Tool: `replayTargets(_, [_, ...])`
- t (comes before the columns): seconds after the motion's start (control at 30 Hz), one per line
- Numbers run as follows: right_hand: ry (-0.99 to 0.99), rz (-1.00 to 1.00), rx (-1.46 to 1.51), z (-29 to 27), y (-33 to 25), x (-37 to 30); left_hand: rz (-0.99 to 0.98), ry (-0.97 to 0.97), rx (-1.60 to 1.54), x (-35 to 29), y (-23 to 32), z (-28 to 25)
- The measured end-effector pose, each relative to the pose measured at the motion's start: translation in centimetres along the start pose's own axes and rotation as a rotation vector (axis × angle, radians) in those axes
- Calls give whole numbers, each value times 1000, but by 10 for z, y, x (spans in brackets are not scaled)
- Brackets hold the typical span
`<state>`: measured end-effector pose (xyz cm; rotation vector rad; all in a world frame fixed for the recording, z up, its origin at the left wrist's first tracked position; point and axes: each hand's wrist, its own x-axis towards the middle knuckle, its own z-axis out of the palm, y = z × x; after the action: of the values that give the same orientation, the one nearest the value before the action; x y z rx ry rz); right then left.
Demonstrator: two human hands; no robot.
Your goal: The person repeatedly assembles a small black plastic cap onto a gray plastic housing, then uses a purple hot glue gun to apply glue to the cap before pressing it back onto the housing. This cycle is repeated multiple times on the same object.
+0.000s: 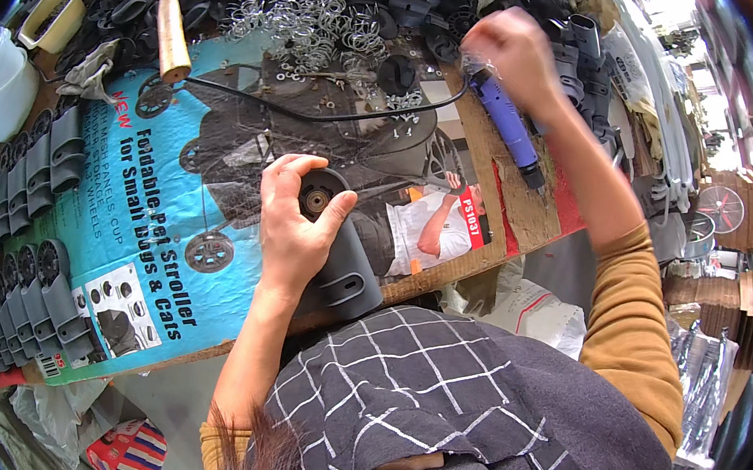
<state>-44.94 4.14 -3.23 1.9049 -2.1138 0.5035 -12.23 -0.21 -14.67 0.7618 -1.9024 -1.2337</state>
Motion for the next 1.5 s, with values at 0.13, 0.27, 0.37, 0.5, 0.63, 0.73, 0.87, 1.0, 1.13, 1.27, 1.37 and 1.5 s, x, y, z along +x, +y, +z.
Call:
replayTargets(0.13, [-196, 28, 85, 51, -53, -72, 2, 3, 5, 0, 0, -1])
replayTargets(0.27, [-42, -30, -1, 56, -70, -89, -1, -9, 6, 0, 0, -1])
replayTargets(0.37, [-45, -53, -28, 58, -75, -88, -14, -6, -14, 0, 1, -1])
replayTargets(0.5, [-65, -12, -67, 68, -80, -86, -21, -12, -21, 0, 1, -2])
replayTargets(0.63, [-78, 173, 111, 56, -99, -83, 15, 32, 31, -3, 1, 0])
replayTargets(0.73, [-290, 491, 896, 44, -135, -83, 93, 71, 32, -4, 1, 2])
replayTargets(0.87, [-365, 574, 1081, 44, -172, -78, 136, 19, 113, -4, 0, 0])
replayTargets(1.0, [-217, 410, 852, 44, -149, -85, 97, 15, 28, -5, -1, 0])
replayTargets(1.13, [61, 464, -152, 27, -36, -100, 62, 26, -65, -7, -1, 3])
replayTargets(1.27, [-271, 714, -128, 28, 25, -122, 91, 31, -38, -5, -1, 3])
replayTargets(1.37, [-81, 681, 191, 19, 6, -118, 34, 20, -116, -5, -2, 4])
replayTargets(1.5, [313, 587, 1105, 6, -73, -99, 51, 28, -60, -7, -6, 5])
